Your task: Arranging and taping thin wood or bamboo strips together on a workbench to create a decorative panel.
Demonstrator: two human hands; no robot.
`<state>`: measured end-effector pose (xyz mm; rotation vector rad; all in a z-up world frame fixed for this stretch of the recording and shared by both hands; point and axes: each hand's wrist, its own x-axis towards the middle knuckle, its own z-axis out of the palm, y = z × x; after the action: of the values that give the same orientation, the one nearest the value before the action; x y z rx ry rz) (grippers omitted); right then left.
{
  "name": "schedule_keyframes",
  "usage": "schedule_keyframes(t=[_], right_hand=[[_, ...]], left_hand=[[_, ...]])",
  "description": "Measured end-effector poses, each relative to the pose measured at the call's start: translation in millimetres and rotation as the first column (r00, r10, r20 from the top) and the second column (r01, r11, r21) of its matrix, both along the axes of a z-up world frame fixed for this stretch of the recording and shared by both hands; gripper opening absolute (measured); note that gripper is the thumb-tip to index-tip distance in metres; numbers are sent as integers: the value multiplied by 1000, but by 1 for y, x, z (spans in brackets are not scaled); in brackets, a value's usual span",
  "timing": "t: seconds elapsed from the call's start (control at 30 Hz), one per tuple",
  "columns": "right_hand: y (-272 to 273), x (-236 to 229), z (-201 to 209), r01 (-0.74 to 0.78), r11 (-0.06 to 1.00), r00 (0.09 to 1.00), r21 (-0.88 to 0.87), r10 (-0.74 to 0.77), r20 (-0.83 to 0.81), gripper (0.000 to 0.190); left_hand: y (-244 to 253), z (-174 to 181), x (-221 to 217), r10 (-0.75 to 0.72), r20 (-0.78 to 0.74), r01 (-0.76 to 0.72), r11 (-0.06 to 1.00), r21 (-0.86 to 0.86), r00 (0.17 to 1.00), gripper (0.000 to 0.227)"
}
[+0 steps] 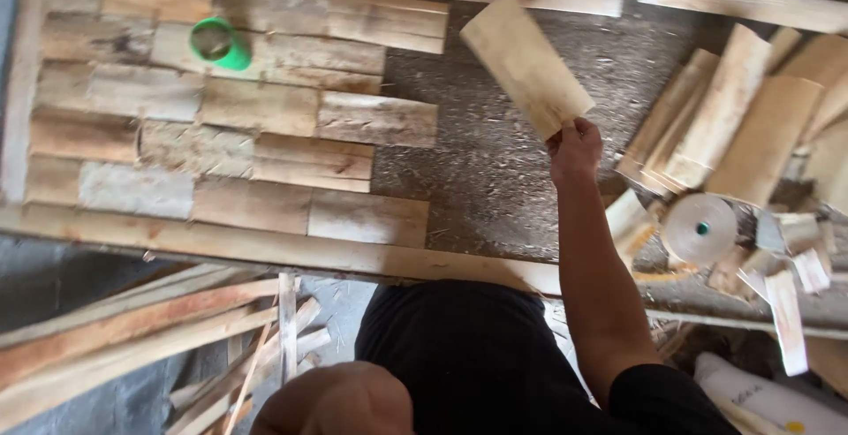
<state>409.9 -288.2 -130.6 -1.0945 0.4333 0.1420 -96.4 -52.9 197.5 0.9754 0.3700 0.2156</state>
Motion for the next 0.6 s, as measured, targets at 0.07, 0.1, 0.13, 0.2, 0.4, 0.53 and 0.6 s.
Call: schedule_keyframes(t=[0.07, 0.1, 0.13, 0.2, 0.4, 0.53, 0.6], right_hand=[[-39, 0, 8, 157, 980, 987, 126, -149, -64, 16], [-65, -1, 7, 148, 979, 987, 140, -154, 38, 18], [-89, -3, 6, 139, 979, 977, 151, -161, 139, 21], [-134, 4, 13, 275, 941, 949, 199, -299, 101, 25], [-247, 41, -16, 539, 782, 826, 314, -564, -13, 21], [-268, 52, -7, 680, 642, 725, 355, -661, -194, 21], [-270, 48, -1, 681, 622, 719, 385, -669, -190, 23]], left_hand=[[-7, -6, 56, -48, -2, 48, 999, -3, 999, 66], [-12, -4, 82, -68, -6, 68, 998, -4, 998, 67], [-19, -1, 108, -88, -10, 88, 996, -6, 996, 68], [-31, 0, 132, -113, -14, 113, 994, -4, 994, 70], [-45, 0, 190, -128, 272, -135, 625, 769, 954, 86], [-33, -38, 201, -113, -26, 88, 587, 805, 993, 80], [-30, -60, 200, -76, -54, 91, 652, 753, 996, 72]])
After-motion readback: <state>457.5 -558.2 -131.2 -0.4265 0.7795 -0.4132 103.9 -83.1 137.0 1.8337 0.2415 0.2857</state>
